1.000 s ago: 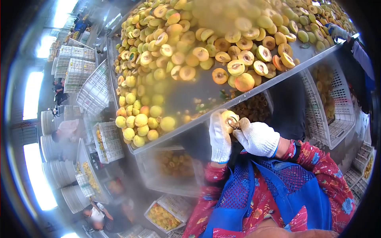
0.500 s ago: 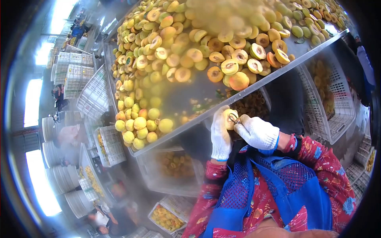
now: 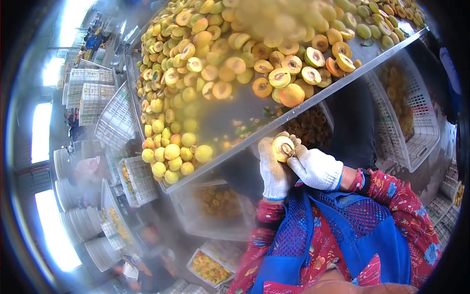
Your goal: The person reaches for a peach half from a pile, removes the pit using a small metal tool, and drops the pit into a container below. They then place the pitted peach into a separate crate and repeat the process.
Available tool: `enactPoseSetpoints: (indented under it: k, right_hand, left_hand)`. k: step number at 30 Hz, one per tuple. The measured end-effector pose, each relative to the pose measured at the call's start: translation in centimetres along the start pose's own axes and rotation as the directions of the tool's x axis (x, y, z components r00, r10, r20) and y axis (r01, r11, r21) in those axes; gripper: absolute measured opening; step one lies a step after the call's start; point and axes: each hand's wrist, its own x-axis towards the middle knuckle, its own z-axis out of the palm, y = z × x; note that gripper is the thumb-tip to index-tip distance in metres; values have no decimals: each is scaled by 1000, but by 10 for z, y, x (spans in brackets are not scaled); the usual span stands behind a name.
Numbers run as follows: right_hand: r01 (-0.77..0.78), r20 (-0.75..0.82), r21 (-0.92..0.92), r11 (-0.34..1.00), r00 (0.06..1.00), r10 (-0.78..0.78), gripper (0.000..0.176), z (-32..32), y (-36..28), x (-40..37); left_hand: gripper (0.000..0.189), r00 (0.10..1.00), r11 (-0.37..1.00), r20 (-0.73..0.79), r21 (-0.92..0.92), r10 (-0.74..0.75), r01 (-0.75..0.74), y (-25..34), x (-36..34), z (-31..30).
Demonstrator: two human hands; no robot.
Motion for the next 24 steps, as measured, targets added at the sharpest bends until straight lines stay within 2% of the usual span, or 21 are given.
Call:
enactPoseSetpoints:
  k: [2,3,5,6,7,8,9,10,12,13,15,17,18,21,24]
  right_hand:
    - [-45,39,75,996,998,42,37,2,1,2]
    - [-155,131,221,963,983,128,39,-2,-3,3]
    - [-386,343,456,802,908,242,43,-17,-16,5]
    - [-454,416,535,712,876,245,47,-23,-15,5]
    - [-521,488,600,608,840,238,50,-26,-12,3]
    - [-530,494,560,637,830,257,51,-25,-11,2]
    - [-471,444,498,728,860,253,50,-26,-11,4]
    - [-411,393,428,805,887,243,49,-26,-11,4]
    - [-246,271,243,938,946,178,48,-18,-3,4]
    - [-227,234,191,955,956,180,44,-11,2,2]
    - [-192,159,86,978,971,177,36,-2,5,-2]
    - [-36,75,-29,999,996,38,38,1,6,-7]
    - [38,39,-91,995,999,-34,39,3,7,-9]
    - [82,-33,-84,993,996,-85,34,-1,4,-14]
    - [-4,16,-14,1000,1000,5,33,-3,2,-14]
  left_hand:
    - [49,991,982,-25,142,133,-128,-5,-5,6]
    - [49,979,958,-28,213,200,-190,-8,-7,10]
    - [51,939,913,14,228,344,-338,-16,-4,17]
    - [52,911,883,34,233,411,-408,-19,-4,17]
    - [51,920,890,80,232,385,-393,-19,-6,15]
    - [50,924,895,129,229,361,-382,-17,-4,11]
    - [49,924,900,179,226,337,-372,-14,-1,6]
    - [44,971,967,150,145,187,-208,-10,3,-1]
    - [40,990,907,131,407,61,-110,3,13,-21]
    - [39,994,846,106,530,0,-56,7,16,-25]
    - [41,977,577,159,788,143,-213,7,13,-19]
    - [41,990,624,75,769,122,-135,10,9,-11]
    - [39,965,532,145,812,217,-242,7,9,-10]
    - [40,920,371,240,860,309,-349,7,3,-3]
    - [41,952,617,93,742,292,-262,4,2,-5]
